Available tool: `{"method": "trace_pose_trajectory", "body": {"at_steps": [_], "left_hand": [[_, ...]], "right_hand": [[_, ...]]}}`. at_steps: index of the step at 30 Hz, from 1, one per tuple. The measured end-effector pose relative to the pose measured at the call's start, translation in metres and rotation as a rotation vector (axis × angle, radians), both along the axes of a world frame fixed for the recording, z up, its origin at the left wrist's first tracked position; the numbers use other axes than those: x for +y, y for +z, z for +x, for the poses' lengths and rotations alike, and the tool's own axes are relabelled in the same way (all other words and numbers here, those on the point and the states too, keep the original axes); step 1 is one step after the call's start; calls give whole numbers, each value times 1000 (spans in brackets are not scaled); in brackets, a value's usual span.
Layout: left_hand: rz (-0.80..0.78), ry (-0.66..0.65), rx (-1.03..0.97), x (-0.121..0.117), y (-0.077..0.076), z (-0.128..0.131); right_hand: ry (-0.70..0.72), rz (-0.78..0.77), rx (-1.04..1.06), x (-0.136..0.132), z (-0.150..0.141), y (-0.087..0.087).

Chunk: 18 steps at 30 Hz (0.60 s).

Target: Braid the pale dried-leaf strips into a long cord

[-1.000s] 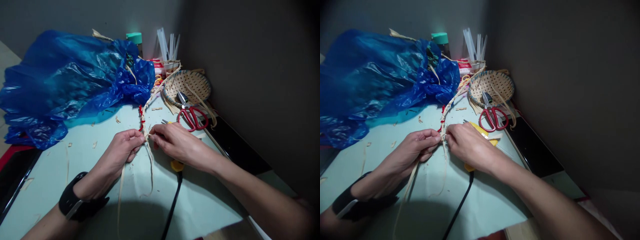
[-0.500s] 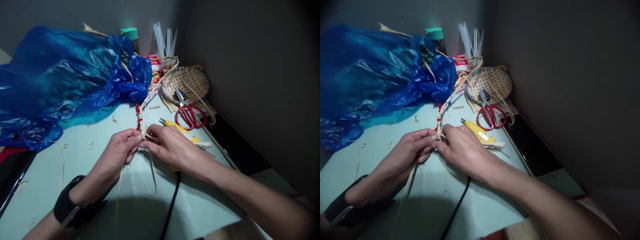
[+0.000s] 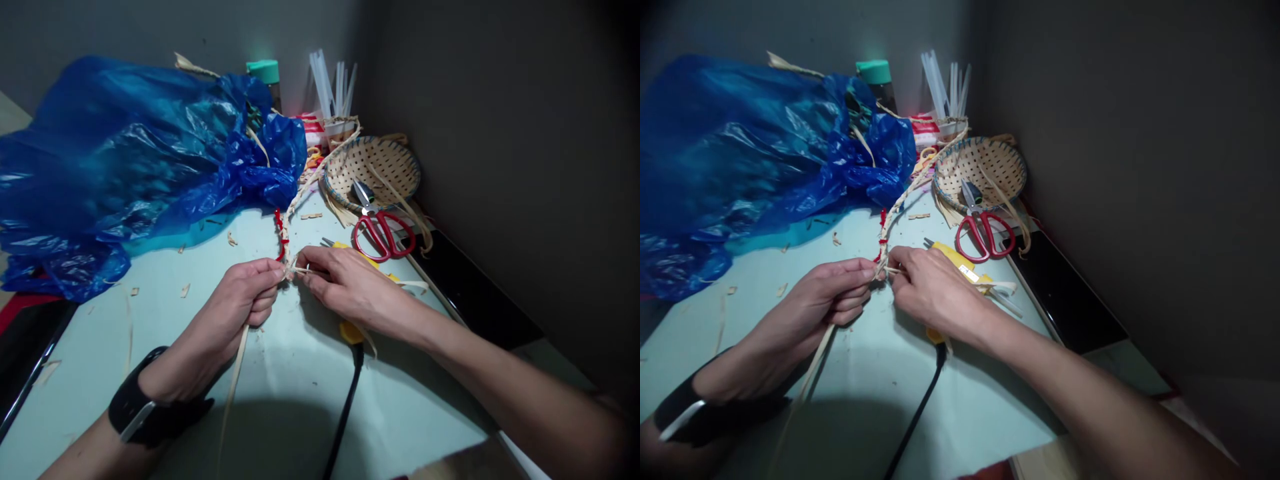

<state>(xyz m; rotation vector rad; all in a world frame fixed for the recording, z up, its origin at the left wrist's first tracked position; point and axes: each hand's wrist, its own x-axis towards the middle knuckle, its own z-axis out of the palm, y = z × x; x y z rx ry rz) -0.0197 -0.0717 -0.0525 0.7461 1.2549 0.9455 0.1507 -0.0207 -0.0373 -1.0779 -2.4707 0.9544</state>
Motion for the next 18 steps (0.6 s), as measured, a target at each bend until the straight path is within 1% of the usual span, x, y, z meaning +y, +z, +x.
{"method": "trace_pose_trajectory", "body": {"at_steps": [3, 5, 9, 12, 15, 18], "left_hand": [[0, -4, 4, 1, 1, 1], [21, 12, 26, 1, 1, 2], [71, 50, 91, 1, 0, 5], [76, 53, 128, 1, -4, 7], [86, 34, 142, 1, -8, 7], [97, -10, 111, 1, -10, 5]], "right_hand": [[19, -73, 22, 0, 0, 0], [23, -91, 36, 0, 1, 1], [15, -65, 23, 0, 3, 4], [14, -62, 7, 2, 4, 3], [-9, -76, -11, 4, 2, -1], [-76, -45, -34, 4, -2, -5]]}}
